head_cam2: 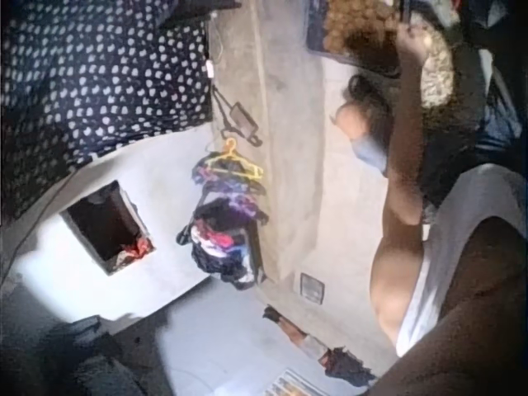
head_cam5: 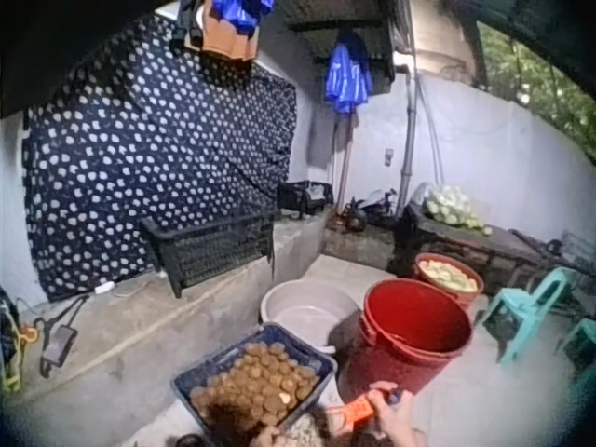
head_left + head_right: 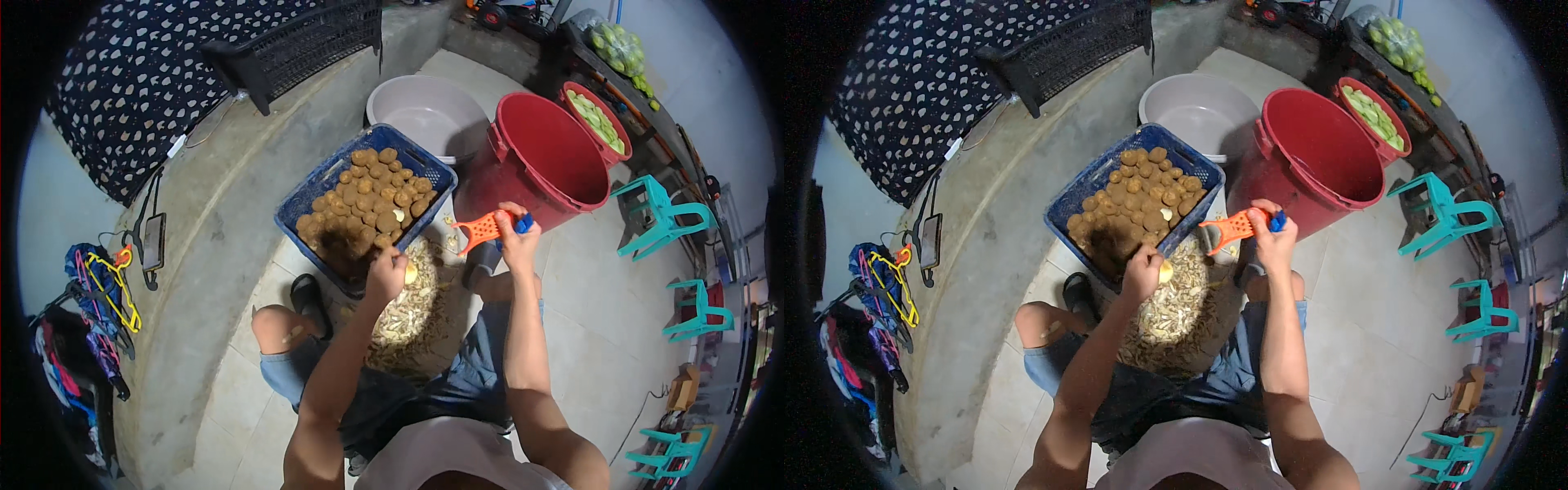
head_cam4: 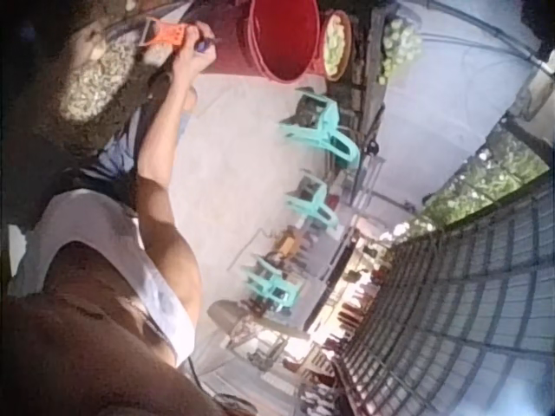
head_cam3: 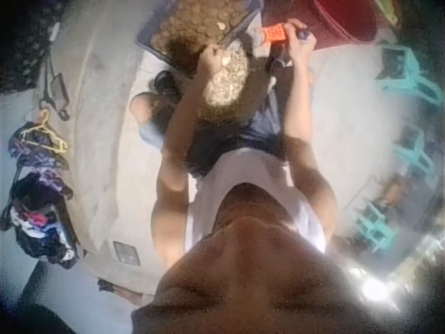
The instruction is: The person uses a peeler to remove the skin from potatoes, placing the peeled potatoes into a red bucket of water while the peels fall onto the floor.
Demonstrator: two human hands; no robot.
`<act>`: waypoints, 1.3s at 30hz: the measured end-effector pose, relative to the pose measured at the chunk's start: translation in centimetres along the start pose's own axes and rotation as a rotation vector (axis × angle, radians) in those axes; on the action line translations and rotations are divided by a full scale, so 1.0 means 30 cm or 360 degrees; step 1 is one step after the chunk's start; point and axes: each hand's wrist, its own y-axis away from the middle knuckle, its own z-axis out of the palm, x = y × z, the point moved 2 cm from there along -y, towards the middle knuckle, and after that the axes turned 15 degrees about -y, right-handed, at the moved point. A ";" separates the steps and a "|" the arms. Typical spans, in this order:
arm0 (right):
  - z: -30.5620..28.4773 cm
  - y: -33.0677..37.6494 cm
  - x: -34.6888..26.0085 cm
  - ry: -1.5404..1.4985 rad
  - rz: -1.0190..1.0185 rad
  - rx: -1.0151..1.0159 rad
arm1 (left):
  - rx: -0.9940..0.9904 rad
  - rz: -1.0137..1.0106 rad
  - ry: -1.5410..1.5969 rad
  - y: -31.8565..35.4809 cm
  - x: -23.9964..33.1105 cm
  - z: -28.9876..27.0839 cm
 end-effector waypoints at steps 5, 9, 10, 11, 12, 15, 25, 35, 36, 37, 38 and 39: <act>-0.168 0.019 0.055 -0.0197 0.0149 0.0335 | -0.1202 -0.1397 0.1005 0.063 0.051 0.097; -0.259 0.026 0.076 -0.0683 0.0248 0.0580 | -0.1230 -0.1467 0.1269 -0.017 0.222 0.218; -0.282 0.022 0.075 -0.0680 0.0260 0.0569 | -0.1243 -0.1334 0.1334 -0.081 0.304 0.245; -0.294 0.021 0.076 -0.0781 0.0247 0.0601 | -0.1328 -0.1247 0.1900 -0.163 0.392 0.280; -0.320 0.021 0.081 -0.0869 0.0228 0.0647 | -0.1430 -0.1267 0.2160 -0.238 0.517 0.291; -0.377 0.035 0.108 -0.0917 0.0234 0.0622 | -0.1223 -0.0845 0.2188 -0.397 0.775 0.339; -0.298 0.032 0.097 -0.0170 0.0604 0.0480 | -0.0219 -0.0680 0.0448 -0.340 -0.104 0.623; -0.293 -0.071 0.159 0.0176 0.0728 0.0234 | -0.0599 -0.0799 -0.0621 -0.571 -0.612 0.301; -0.297 -0.074 0.181 0.0183 0.0725 0.0189 | -0.0719 -0.0735 -0.0669 -0.594 -0.627 0.309; -0.282 -0.080 0.192 0.0167 0.0752 0.0183 | -0.0837 -0.0668 -0.0720 -0.615 -0.643 0.315; -0.269 -0.087 0.199 0.0180 0.0743 0.0182 | -0.0834 -0.0667 -0.0704 -0.635 -0.658 0.316; -0.255 -0.090 0.208 0.0173 0.0804 0.0149 | -0.0987 -0.0626 -0.0820 -0.648 -0.670 0.321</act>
